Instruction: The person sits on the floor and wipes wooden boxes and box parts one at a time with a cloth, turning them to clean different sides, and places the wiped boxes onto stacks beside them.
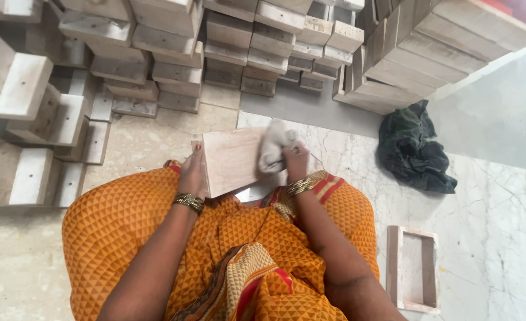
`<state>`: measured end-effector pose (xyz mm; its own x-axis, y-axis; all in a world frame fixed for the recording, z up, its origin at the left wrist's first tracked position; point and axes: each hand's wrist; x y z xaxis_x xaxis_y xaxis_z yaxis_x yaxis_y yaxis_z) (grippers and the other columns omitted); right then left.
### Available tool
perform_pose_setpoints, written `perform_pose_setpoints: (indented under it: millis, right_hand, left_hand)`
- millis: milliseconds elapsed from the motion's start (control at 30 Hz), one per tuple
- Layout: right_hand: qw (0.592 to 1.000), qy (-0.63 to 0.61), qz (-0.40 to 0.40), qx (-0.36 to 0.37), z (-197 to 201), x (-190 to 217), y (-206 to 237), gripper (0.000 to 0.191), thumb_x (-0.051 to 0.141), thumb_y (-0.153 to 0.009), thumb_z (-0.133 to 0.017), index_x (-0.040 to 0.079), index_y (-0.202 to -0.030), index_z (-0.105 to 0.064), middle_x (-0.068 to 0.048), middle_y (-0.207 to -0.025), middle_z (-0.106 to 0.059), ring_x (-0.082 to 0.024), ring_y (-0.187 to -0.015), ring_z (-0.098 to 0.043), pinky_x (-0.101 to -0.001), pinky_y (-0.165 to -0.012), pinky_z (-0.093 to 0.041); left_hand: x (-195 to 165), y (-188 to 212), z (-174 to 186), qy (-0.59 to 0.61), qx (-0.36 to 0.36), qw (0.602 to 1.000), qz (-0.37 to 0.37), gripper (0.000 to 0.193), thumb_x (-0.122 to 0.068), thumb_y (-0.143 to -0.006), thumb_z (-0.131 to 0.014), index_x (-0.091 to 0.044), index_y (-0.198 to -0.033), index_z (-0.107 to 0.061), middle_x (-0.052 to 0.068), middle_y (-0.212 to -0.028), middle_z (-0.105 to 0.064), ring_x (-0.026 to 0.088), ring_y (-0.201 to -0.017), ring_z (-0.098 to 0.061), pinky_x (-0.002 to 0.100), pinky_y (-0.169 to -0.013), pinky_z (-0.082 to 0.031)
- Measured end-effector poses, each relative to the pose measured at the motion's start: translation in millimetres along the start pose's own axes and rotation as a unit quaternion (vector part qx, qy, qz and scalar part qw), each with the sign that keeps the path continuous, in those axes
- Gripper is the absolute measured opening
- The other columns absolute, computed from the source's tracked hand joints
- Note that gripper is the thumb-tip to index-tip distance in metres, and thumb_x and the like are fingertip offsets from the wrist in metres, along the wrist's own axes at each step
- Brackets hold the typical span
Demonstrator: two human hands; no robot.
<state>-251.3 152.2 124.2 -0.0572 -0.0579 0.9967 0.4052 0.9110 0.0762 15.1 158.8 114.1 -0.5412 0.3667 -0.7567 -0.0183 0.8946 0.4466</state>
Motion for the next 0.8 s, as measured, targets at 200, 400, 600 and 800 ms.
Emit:
perform_pose_setpoints:
  millis: [200,400,600,800]
  right_hand:
    - [0.878,0.314,0.337,0.129,-97,32,96,0.020,0.015,-0.086,-0.067,0.011,-0.105,-0.070,-0.013,-0.122,-0.062,-0.022,-0.107,-0.061,-0.0339,-0.088,-0.058]
    - [0.815,0.495,0.275,0.122,-127,57,135,0.037,0.017,-0.081,-0.071,0.010,-0.118,-0.072,-0.020,-0.141,-0.046,-0.030,-0.116,-0.054,-0.0361,-0.082,-0.060]
    - [0.825,0.565,0.002,0.012,-87,51,83,0.027,0.016,-0.089,-0.062,0.007,-0.114,-0.068,-0.012,-0.143,-0.042,-0.022,-0.107,-0.060,-0.0328,-0.075,-0.062]
    - [0.807,0.583,-0.095,0.029,-50,40,88,0.034,0.023,-0.097,-0.064,0.007,-0.126,-0.062,-0.014,-0.128,-0.044,-0.021,-0.082,-0.066,-0.0306,-0.070,-0.060]
  left_hand:
    - [-6,5,5,-0.331,-0.070,0.941,0.006,0.060,-0.055,-0.106,-0.036,-0.005,-0.125,-0.064,0.012,-0.115,-0.072,0.022,-0.102,-0.068,0.037,-0.086,-0.053]
    - [-17,18,1,-0.359,-0.095,0.928,-0.039,0.058,-0.056,-0.100,-0.034,-0.012,-0.118,-0.066,0.013,-0.103,-0.075,0.026,-0.087,-0.073,0.041,-0.074,-0.057]
    - [-33,38,-7,-0.392,-0.082,0.912,-0.091,0.069,-0.068,-0.091,-0.061,-0.001,-0.109,-0.067,0.018,-0.093,-0.073,0.027,-0.085,-0.071,0.040,-0.075,-0.056]
    - [-35,41,-2,-0.281,-0.066,0.949,-0.128,0.067,-0.065,-0.084,-0.067,0.000,-0.101,-0.072,0.014,-0.089,-0.075,0.023,-0.082,-0.070,0.036,-0.076,-0.055]
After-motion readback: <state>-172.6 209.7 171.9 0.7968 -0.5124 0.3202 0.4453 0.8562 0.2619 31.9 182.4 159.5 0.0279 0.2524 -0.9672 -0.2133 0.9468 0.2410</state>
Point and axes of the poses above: each hand's wrist, its own y-axis away from the middle knuckle, its own z-axis out of the back of the hand, x = y × z
